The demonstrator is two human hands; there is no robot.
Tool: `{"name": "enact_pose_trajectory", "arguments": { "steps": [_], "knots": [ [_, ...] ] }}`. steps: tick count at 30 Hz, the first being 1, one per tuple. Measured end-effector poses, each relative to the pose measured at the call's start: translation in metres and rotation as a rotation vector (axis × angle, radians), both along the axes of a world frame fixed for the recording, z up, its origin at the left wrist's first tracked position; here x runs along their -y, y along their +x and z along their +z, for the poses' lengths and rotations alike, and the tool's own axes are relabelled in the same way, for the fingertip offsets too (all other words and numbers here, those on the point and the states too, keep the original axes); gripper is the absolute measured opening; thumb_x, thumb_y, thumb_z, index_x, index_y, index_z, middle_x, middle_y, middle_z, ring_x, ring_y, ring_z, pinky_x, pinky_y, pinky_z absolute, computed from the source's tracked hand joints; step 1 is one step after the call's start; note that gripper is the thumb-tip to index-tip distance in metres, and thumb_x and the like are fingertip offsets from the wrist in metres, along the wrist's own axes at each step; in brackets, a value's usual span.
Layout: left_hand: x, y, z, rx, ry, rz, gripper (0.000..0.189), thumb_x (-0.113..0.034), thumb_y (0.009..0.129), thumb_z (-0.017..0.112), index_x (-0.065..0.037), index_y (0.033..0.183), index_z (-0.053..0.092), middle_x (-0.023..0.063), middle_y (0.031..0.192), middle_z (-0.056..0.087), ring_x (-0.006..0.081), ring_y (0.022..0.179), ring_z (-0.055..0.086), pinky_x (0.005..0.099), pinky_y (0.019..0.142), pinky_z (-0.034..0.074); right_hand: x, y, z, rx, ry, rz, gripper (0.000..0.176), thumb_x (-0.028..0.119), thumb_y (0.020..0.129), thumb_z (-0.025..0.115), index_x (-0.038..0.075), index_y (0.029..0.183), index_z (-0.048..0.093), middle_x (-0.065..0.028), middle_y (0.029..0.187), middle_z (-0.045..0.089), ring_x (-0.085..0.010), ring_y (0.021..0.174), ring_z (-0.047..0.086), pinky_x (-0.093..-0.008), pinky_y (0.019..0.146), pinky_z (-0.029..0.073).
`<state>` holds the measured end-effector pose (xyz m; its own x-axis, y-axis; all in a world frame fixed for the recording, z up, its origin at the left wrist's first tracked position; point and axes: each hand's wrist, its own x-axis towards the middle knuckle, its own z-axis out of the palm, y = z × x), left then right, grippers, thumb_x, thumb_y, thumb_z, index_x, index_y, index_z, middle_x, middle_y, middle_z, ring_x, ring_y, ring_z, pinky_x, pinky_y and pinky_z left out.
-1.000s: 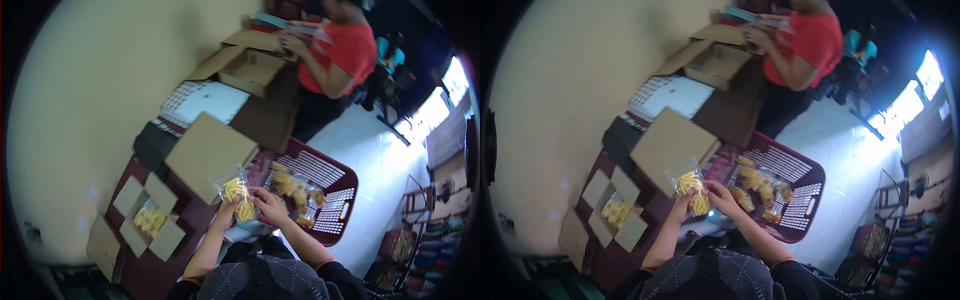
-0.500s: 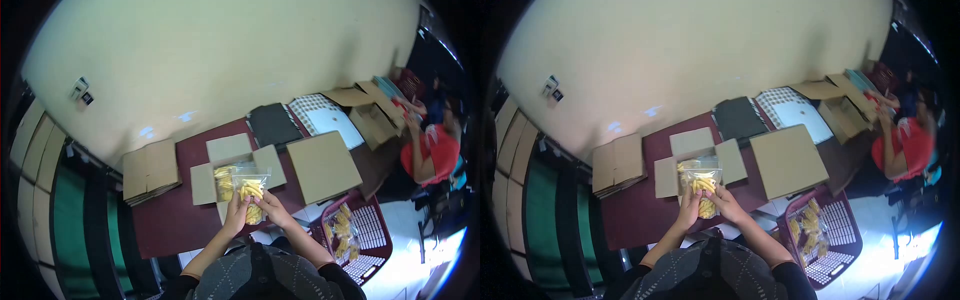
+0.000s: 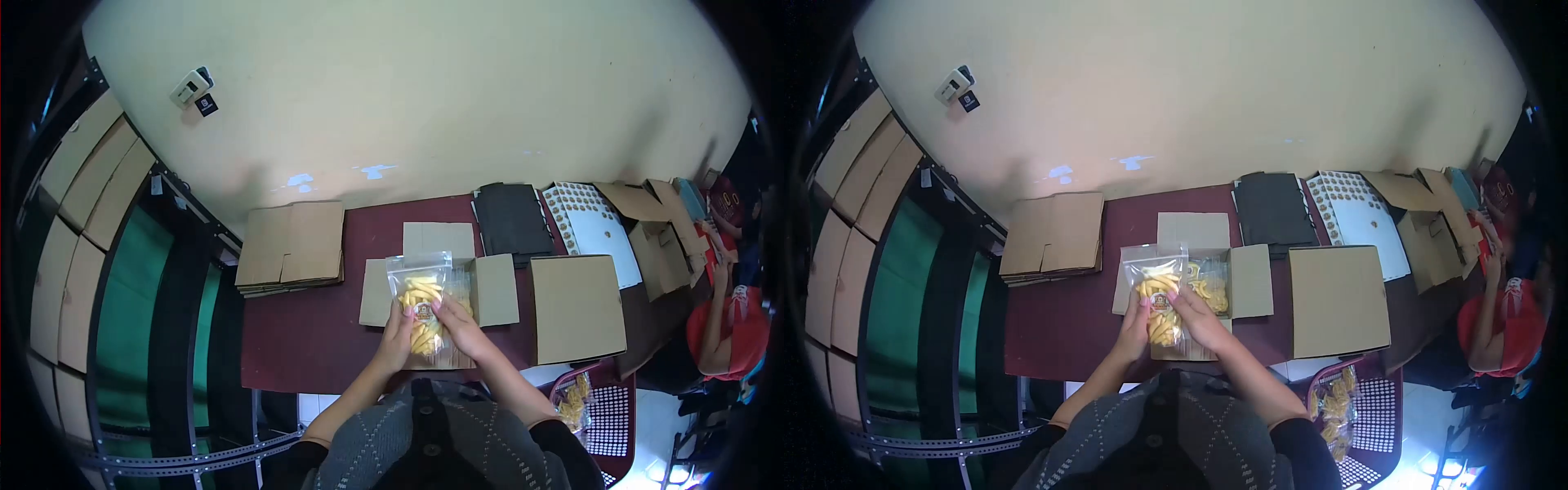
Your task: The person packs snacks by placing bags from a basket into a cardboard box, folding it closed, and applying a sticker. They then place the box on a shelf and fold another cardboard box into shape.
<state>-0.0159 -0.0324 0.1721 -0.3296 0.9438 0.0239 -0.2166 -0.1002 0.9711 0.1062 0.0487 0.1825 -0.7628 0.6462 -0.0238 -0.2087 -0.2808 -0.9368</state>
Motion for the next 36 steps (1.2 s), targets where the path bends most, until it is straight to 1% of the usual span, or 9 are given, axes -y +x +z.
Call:
{"name": "enact_pose_trajectory", "arguments": {
  "steps": [4, 5, 9, 12, 17, 27, 30, 32, 36],
  "knots": [
    [-0.012, -0.010, 0.016, 0.065, 0.043, -0.192, 0.048, -0.019, 0.097, 0.041, -0.003, 0.137, 0.019, 0.0098, 0.122, 0.043, 0.0138, 0.111, 0.045, 0.0285, 0.091, 0.041, -0.018, -0.004, 0.027, 0.086, 0.085, 0.084, 0.036, 0.022, 0.095, 0.050, -0.002, 0.122, 0.049, -0.0062, 0.110, 0.058, -0.0094, 0.098, 0.053, -0.0259, 0.085, 0.043],
    [-0.013, -0.013, 0.021, 0.039, 0.005, -0.215, 0.055, -0.015, 0.095, 0.047, -0.002, 0.138, 0.014, 0.0110, 0.125, 0.040, 0.0150, 0.114, 0.042, 0.0293, 0.092, 0.040, -0.022, -0.004, 0.022, 0.094, 0.115, 0.043, 0.031, 0.022, 0.093, 0.054, -0.002, 0.113, 0.054, -0.0033, 0.097, 0.061, -0.0071, 0.086, 0.055, -0.0238, 0.076, 0.045],
    [-0.018, -0.018, -0.002, -0.130, 0.040, -0.298, 0.070, -0.009, 0.091, 0.051, -0.002, 0.141, 0.003, 0.0129, 0.129, 0.034, 0.0176, 0.118, 0.037, 0.0291, 0.095, 0.038, -0.026, -0.005, 0.014, 0.104, 0.091, -0.025, 0.031, 0.023, 0.094, 0.052, -0.002, 0.114, 0.053, -0.0043, 0.098, 0.061, -0.0080, 0.088, 0.055, -0.0246, 0.078, 0.045],
    [-0.021, -0.018, -0.009, -0.086, -0.004, -0.370, 0.071, -0.008, 0.090, 0.051, -0.003, 0.141, 0.002, 0.0127, 0.128, 0.035, 0.0176, 0.118, 0.038, 0.0295, 0.095, 0.038, -0.028, -0.003, 0.006, 0.174, 0.096, -0.081, 0.031, 0.023, 0.095, 0.050, -0.002, 0.114, 0.053, -0.0047, 0.097, 0.061, -0.0082, 0.088, 0.055, -0.0248, 0.078, 0.045],
    [-0.025, -0.020, -0.008, -0.055, 0.048, -0.403, 0.069, -0.010, 0.090, 0.052, -0.005, 0.141, 0.004, 0.0156, 0.127, 0.036, 0.0206, 0.117, 0.039, 0.0316, 0.096, 0.036, -0.023, 0.006, 0.026, 0.210, 0.136, -0.066, 0.037, 0.015, 0.081, 0.069, -0.005, 0.108, 0.055, -0.0065, 0.096, 0.061, -0.0094, 0.089, 0.056, -0.0263, 0.076, 0.047],
    [-0.018, -0.020, -0.003, -0.227, 0.019, -0.461, 0.073, -0.020, 0.089, 0.056, 0.000, 0.138, 0.005, 0.0207, 0.131, 0.031, 0.0245, 0.124, 0.033, 0.0348, 0.101, 0.031, -0.007, 0.004, 0.024, 0.177, 0.083, -0.176, 0.029, 0.018, 0.090, 0.058, -0.004, 0.111, 0.055, -0.0054, 0.099, 0.063, -0.0094, 0.086, 0.058, -0.0255, 0.077, 0.046],
    [-0.019, -0.018, -0.008, -0.256, 0.086, -0.472, 0.073, -0.020, 0.089, 0.056, -0.001, 0.137, 0.005, 0.0219, 0.132, 0.029, 0.0255, 0.126, 0.031, 0.0357, 0.102, 0.030, -0.006, 0.004, 0.023, -0.050, -0.067, -0.410, 0.027, 0.019, 0.092, 0.057, -0.002, 0.109, 0.059, -0.0061, 0.097, 0.064, -0.0099, 0.087, 0.058, -0.0247, 0.077, 0.046],
    [-0.018, -0.013, -0.008, -0.204, 0.133, -0.446, 0.076, -0.019, 0.089, 0.057, -0.001, 0.138, 0.002, 0.0227, 0.134, 0.028, 0.0269, 0.128, 0.029, 0.0371, 0.103, 0.029, -0.018, 0.017, 0.011, -0.040, 0.010, -0.406, 0.026, 0.019, 0.092, 0.056, -0.001, 0.106, 0.061, -0.0058, 0.093, 0.065, -0.0108, 0.085, 0.059, -0.0246, 0.075, 0.047],
    [-0.025, -0.016, 0.012, -0.337, 0.223, -0.355, 0.068, -0.017, 0.085, 0.062, -0.003, 0.136, 0.019, 0.0176, 0.133, 0.033, 0.0254, 0.124, 0.036, 0.0353, 0.102, 0.032, -0.009, 0.029, 0.018, 0.189, 0.277, -0.348, 0.023, 0.018, 0.091, 0.057, -0.001, 0.103, 0.063, -0.0041, 0.087, 0.065, -0.0085, 0.078, 0.058, -0.0244, 0.073, 0.047]
  ]
}}
